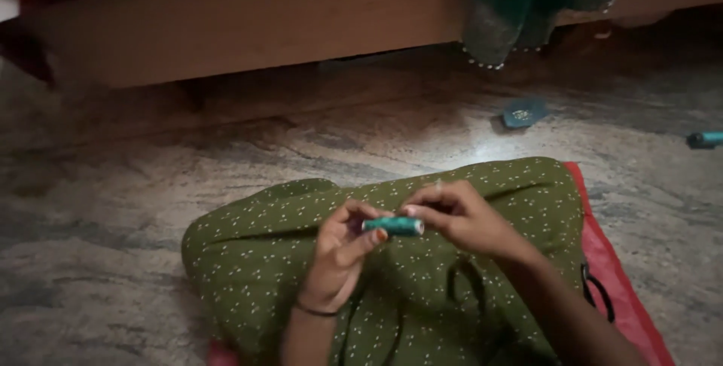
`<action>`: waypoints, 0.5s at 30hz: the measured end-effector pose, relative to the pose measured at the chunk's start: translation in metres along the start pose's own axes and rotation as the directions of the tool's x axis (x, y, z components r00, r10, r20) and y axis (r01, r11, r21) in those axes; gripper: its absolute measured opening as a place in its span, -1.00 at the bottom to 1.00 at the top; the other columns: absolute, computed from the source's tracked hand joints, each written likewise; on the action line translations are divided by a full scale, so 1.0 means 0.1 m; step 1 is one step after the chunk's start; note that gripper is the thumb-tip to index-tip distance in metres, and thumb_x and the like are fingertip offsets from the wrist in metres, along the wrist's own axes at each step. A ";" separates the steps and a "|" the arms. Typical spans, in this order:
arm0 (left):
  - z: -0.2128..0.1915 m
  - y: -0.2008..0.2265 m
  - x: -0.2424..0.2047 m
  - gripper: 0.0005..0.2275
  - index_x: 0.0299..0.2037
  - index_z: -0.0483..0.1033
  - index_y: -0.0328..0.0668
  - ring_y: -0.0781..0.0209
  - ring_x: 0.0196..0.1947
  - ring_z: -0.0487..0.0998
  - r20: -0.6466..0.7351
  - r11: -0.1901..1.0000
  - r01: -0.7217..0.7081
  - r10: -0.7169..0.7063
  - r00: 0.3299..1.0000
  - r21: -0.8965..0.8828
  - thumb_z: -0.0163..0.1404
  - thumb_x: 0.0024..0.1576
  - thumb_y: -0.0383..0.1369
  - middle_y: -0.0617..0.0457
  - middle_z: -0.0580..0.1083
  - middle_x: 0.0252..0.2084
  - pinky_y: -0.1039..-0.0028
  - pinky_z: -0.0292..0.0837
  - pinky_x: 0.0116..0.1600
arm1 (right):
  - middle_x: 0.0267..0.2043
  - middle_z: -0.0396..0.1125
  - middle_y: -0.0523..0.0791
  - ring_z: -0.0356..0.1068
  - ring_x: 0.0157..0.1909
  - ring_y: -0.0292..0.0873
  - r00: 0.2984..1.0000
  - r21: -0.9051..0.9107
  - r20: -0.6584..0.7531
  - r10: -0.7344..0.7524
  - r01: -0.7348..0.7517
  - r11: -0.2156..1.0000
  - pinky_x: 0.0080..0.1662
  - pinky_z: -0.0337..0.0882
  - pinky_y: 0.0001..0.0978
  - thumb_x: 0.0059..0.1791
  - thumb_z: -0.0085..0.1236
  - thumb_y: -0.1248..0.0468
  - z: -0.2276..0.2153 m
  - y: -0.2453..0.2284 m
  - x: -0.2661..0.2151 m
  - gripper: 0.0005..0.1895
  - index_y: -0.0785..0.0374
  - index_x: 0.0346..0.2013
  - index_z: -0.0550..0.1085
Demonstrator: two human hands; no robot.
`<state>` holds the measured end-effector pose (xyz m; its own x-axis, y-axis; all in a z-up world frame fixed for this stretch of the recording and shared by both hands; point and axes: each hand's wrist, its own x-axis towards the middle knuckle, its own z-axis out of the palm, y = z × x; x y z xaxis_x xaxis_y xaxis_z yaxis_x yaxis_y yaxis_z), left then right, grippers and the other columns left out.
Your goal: Trimming loose threads and inspecting the finishing of a green garment with a spool of thread.
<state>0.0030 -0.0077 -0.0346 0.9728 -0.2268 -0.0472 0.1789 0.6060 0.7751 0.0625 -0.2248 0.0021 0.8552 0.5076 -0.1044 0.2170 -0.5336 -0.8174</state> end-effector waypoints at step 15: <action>0.07 -0.12 -0.03 -0.75 0.04 0.56 -0.38 0.33 -0.01 0.57 -0.034 0.817 -0.078 0.119 0.992 0.572 0.11 0.15 -0.59 0.02 0.53 0.00 0.56 0.54 0.07 | -0.48 0.54 -0.09 0.36 -0.67 -0.21 0.978 -0.101 0.064 0.198 -0.191 0.976 -0.58 0.35 -0.30 -0.05 0.16 0.30 0.02 -0.20 -0.23 -0.78 0.19 -0.15 0.65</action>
<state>-0.0030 -0.0198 -0.0388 0.9916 -0.1274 0.0240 -0.0143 0.0767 0.9969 0.0374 -0.2247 0.0201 0.8492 0.4343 -0.3004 0.0957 -0.6860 -0.7212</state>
